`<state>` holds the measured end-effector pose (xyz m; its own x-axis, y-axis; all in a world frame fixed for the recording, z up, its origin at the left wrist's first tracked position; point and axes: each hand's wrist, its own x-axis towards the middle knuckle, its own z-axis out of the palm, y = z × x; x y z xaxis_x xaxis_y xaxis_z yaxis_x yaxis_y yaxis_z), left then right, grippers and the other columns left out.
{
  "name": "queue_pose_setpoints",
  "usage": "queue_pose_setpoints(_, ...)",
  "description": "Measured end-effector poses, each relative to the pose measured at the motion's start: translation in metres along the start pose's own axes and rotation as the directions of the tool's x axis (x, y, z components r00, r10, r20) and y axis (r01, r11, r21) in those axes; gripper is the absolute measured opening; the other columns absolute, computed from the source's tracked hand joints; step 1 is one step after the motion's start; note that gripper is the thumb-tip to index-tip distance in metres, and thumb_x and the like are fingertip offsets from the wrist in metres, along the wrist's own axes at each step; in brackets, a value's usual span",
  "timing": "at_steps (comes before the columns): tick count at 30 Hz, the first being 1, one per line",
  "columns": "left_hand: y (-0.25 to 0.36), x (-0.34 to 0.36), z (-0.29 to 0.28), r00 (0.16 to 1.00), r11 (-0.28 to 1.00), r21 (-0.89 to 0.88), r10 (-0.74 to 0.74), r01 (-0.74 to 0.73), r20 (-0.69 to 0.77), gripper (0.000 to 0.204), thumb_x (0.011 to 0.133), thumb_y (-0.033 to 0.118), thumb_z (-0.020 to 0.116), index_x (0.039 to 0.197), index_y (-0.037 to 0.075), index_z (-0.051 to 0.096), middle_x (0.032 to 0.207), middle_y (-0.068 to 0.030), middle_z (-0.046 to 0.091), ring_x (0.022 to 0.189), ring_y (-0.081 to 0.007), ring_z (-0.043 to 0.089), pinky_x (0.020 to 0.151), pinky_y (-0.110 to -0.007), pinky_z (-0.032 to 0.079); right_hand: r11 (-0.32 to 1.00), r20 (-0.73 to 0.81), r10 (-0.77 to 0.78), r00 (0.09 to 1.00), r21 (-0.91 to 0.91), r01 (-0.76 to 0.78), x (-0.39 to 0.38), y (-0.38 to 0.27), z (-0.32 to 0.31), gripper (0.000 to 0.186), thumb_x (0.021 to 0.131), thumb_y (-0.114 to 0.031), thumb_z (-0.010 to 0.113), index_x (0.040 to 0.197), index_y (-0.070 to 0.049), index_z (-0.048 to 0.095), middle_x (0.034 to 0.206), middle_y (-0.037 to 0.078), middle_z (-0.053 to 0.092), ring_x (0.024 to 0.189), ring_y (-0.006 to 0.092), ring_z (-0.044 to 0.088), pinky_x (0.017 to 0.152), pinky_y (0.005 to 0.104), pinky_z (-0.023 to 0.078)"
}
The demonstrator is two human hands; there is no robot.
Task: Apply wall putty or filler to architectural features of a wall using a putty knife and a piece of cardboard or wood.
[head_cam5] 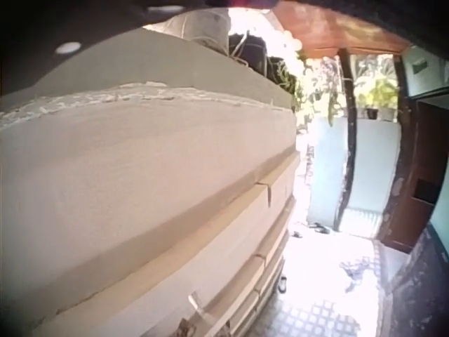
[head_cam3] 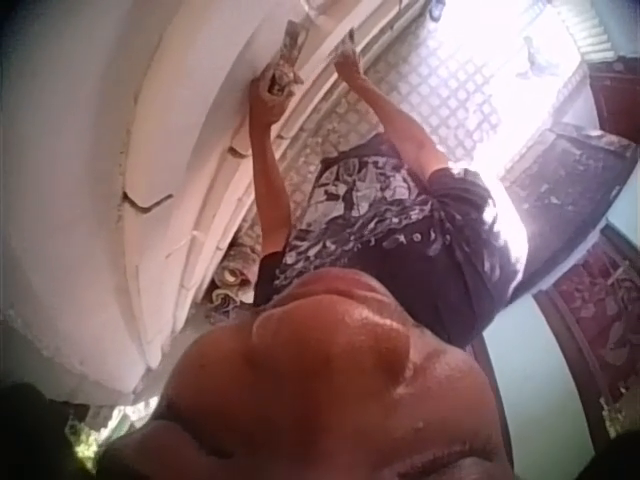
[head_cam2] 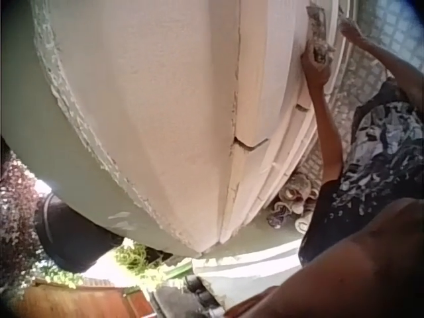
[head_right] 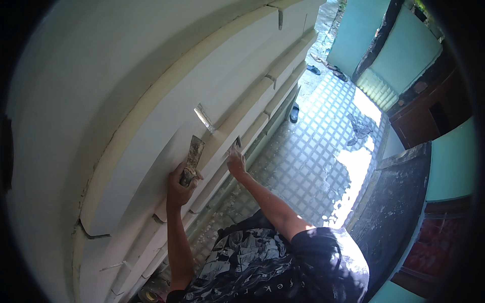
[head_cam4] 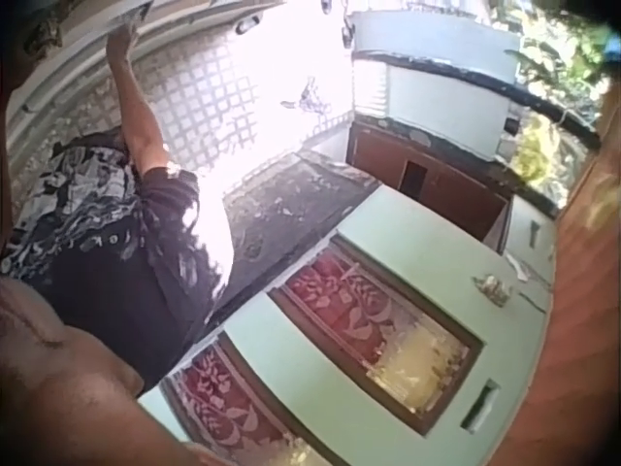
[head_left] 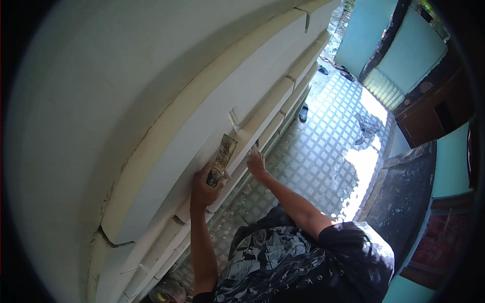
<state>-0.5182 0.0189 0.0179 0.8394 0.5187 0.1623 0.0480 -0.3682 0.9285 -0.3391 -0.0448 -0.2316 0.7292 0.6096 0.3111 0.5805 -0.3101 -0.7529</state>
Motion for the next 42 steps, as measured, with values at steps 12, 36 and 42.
queue_pose_setpoints(12, 0.010, -0.002, 0.007, 0.986, 0.989, 0.032, -0.139, 0.142, -0.088, 0.035, 0.069, -0.008, 0.055, 0.104, -0.004, 0.052, 0.075, -0.0066, 0.062, 0.065, -0.0092, 0.055, 0.063, -0.024, 0.047, 0.979, 0.162, 0.202, 0.966, -0.007, -0.204, 0.043, 0.023, -0.008, 0.054, 0.075, -0.002, 0.051, 0.128, 0.003, 0.038, 0.079, 0.022, 0.063, 0.069, 0.0426, 0.060, 0.059, 0.0539, 0.046)
queue_pose_setpoints(36, 0.005, -0.003, 0.021, 0.950, 0.985, 0.126, -0.071, 0.114, -0.303, 0.038, 0.065, -0.008, 0.053, 0.103, -0.005, 0.053, 0.076, -0.0102, 0.064, 0.068, -0.0161, 0.062, 0.069, -0.029, 0.051, 0.987, -0.189, 0.122, 0.974, 0.128, -0.099, 0.109, 0.081, -0.055, 0.070, 0.065, 0.004, 0.045, 0.134, -0.005, 0.042, 0.117, 0.022, 0.057, 0.097, 0.0398, 0.058, 0.083, 0.0495, 0.046)
queue_pose_setpoints(42, -0.013, -0.018, 0.015, 0.924, 0.953, 0.245, -0.078, 0.180, -0.374, 0.041, 0.063, -0.008, 0.054, 0.104, -0.004, 0.053, 0.076, -0.0115, 0.065, 0.066, -0.0178, 0.063, 0.068, -0.031, 0.051, 0.953, -0.103, 0.301, 0.948, 0.040, -0.299, 0.146, 0.065, -0.079, 0.056, 0.072, 0.004, 0.044, 0.125, -0.012, 0.051, 0.093, 0.021, 0.064, 0.085, 0.0425, 0.061, 0.075, 0.0523, 0.047)
